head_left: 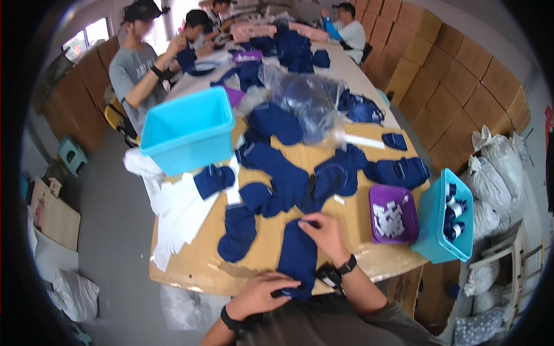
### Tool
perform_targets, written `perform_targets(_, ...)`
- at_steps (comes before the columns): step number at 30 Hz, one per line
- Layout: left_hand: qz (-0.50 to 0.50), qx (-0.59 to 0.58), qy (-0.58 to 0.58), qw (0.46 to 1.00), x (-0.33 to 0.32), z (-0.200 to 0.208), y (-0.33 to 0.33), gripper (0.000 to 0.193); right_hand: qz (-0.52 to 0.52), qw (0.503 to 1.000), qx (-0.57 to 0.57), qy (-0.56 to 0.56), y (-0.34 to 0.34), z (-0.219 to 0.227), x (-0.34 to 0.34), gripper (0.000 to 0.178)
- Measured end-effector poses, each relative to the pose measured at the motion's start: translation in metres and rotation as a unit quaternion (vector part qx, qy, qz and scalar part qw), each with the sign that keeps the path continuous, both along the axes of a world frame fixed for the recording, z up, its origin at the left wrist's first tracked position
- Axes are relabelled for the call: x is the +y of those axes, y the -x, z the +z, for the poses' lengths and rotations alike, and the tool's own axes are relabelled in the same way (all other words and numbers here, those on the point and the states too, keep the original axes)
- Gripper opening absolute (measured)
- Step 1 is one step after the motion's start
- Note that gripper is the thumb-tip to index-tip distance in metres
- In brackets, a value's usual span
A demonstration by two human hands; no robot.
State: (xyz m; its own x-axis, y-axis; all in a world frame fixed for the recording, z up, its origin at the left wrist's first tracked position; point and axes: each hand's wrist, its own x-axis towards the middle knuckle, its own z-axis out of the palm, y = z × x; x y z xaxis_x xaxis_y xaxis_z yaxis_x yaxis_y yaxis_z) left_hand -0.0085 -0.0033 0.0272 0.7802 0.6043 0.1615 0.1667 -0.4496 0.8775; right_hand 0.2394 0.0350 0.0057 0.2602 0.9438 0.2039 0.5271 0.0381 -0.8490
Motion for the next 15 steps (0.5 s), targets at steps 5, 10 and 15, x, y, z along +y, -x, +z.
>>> perform_targets(5,-0.029,-0.046,0.020,0.998,0.011,-0.004,-0.001,0.038,-0.032,0.991,0.129,-0.030,-0.004,0.022,-0.004,0.023)
perform_targets(10,-0.026,-0.052,0.026,0.998,0.017,-0.005,0.000,0.041,-0.007,0.979,0.194,-0.060,-0.011,0.040,-0.013,0.018)
perform_targets(15,-0.013,-0.060,0.043,0.997,0.013,-0.005,0.003,0.036,-0.009,0.978,0.199,-0.062,-0.003,0.048,-0.037,0.016)
